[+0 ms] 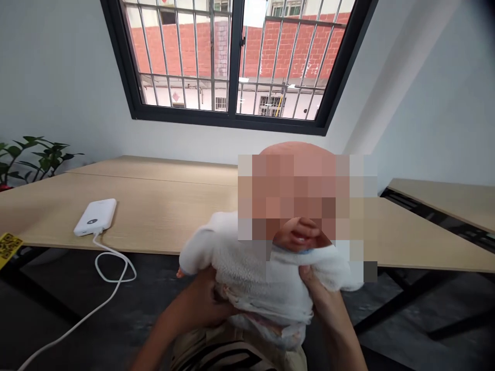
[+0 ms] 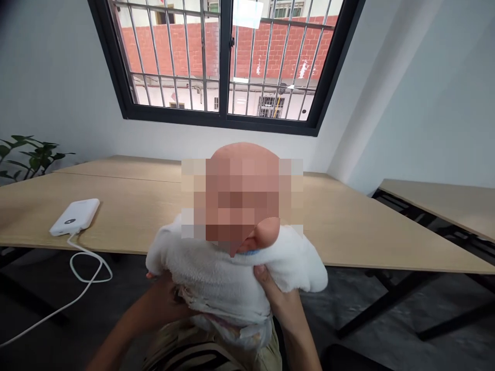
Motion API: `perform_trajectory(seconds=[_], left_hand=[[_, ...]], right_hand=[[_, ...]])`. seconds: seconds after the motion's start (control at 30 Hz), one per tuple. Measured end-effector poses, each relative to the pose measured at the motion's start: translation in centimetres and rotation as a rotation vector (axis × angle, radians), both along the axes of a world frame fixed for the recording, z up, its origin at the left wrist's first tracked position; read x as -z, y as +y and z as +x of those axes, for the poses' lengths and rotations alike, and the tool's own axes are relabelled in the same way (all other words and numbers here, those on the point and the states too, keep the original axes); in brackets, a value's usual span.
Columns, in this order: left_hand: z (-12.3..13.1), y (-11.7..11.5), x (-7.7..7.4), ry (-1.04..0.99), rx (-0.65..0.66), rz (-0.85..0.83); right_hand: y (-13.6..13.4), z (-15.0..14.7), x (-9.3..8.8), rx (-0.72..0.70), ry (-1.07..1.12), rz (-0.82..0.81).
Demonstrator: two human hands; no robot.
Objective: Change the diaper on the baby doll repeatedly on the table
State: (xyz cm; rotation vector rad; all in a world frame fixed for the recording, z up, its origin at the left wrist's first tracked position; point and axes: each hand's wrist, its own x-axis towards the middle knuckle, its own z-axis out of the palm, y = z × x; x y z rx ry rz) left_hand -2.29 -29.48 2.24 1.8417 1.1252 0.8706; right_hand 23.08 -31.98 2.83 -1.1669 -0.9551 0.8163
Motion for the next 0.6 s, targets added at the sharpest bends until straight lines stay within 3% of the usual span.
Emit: perform_trajectory(seconds=[0.1, 0.23, 0.3, 0.47, 0.53, 0.6], left_hand=[[-0.6, -0.6, -0.9, 0.161, -0.046, 0.176], [-1.5, -2.5, -2.8, 0.371, -0.202, 0.446], [-1.6, -3.6, -3.8, 0.287, -0.259, 0.633], [-0.2, -5.0, -6.0, -0.159, -0.377, 0.99], [0.6, -4.9, -6.8, -0.181, -0.373, 0.999], [1.2, -4.7, -7.6, -0.146, -0.319, 0.88]], right_hand=[[-1.2, 0.8, 2.5, 0.096, -0.105, 0.077], [-2.2, 1.1, 4.9, 0.139, -0.171, 0.083], [-2.7, 0.7, 5.1, 0.145, -0.146, 0.039], [-4.3, -1.3, 4.4, 0.204, -0.02, -0.152], [-4.8, -2.0, 4.3, 0.208, 0.0, -0.2], [-5.2, -2.5, 4.1, 0.196, -0.007, -0.215]])
